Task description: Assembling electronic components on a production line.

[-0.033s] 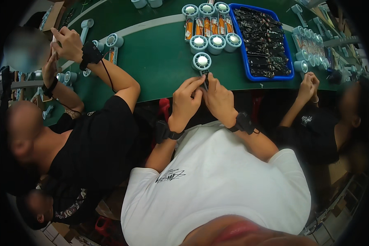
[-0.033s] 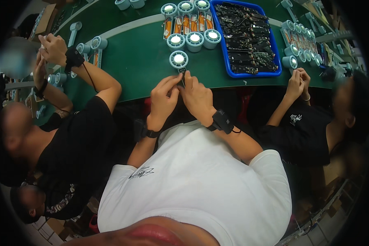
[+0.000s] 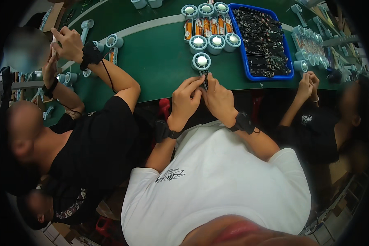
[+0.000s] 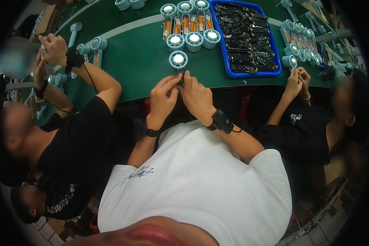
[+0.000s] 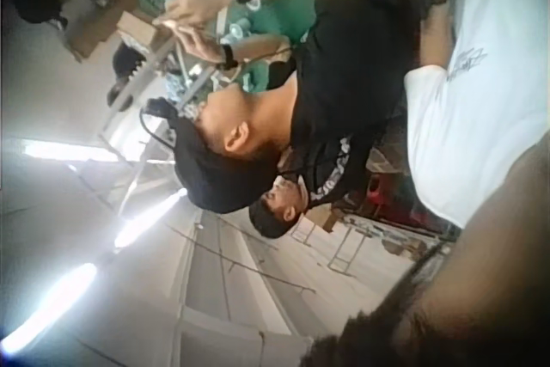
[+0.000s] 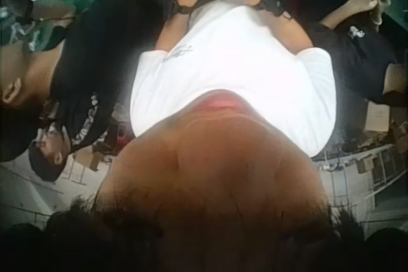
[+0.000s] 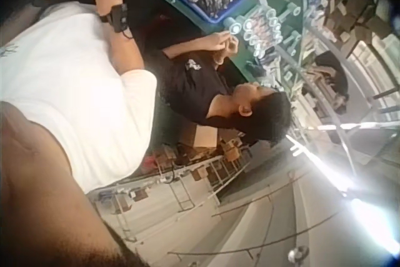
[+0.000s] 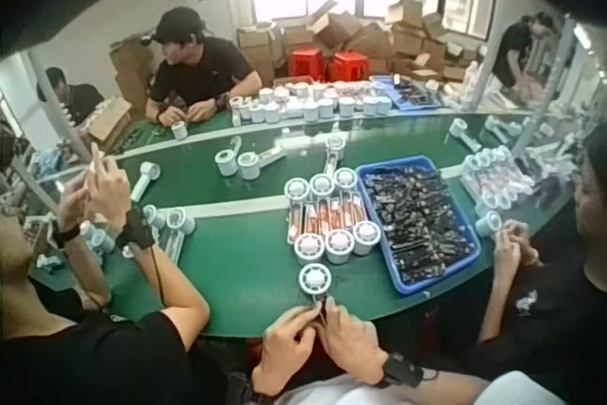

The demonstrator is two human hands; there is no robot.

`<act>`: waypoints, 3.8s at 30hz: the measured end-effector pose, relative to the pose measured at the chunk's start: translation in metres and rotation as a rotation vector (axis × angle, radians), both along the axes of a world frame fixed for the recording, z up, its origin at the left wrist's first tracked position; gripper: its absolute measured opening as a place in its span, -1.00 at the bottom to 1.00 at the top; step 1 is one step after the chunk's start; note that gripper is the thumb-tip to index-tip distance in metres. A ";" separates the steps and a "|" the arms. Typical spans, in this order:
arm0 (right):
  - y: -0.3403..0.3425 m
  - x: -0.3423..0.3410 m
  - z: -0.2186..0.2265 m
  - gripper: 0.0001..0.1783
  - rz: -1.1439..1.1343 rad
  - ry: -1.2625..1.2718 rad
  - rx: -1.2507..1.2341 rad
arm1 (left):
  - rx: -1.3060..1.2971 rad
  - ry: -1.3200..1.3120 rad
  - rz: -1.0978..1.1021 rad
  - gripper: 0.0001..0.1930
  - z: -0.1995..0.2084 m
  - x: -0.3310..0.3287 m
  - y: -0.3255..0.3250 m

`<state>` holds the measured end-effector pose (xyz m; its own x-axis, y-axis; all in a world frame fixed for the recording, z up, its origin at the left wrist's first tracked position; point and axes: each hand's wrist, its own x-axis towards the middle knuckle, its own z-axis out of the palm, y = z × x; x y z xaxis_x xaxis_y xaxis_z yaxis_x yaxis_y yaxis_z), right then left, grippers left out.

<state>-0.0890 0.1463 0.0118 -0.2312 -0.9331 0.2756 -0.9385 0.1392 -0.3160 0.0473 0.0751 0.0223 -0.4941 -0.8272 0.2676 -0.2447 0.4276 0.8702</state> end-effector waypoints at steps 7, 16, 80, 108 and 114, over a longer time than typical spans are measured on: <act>0.001 -0.010 0.000 -0.36 0.057 0.034 0.104 | -0.043 0.081 0.116 -0.69 0.004 -0.008 -0.021; 0.018 -0.027 0.067 -0.45 0.081 -0.252 -0.021 | -0.014 0.347 0.346 -0.50 0.006 -0.066 -0.177; -0.014 -0.113 0.031 -0.71 0.124 -1.598 -0.005 | -0.058 -0.084 0.030 -0.68 -0.007 -0.019 0.011; -0.009 -0.074 -0.015 -0.79 0.212 -1.490 -0.134 | -0.077 0.112 -0.012 -0.82 -0.014 -0.041 -0.004; -0.002 -0.079 -0.004 -0.81 0.163 -1.468 -0.084 | -0.212 0.124 0.000 -0.81 -0.022 -0.046 -0.008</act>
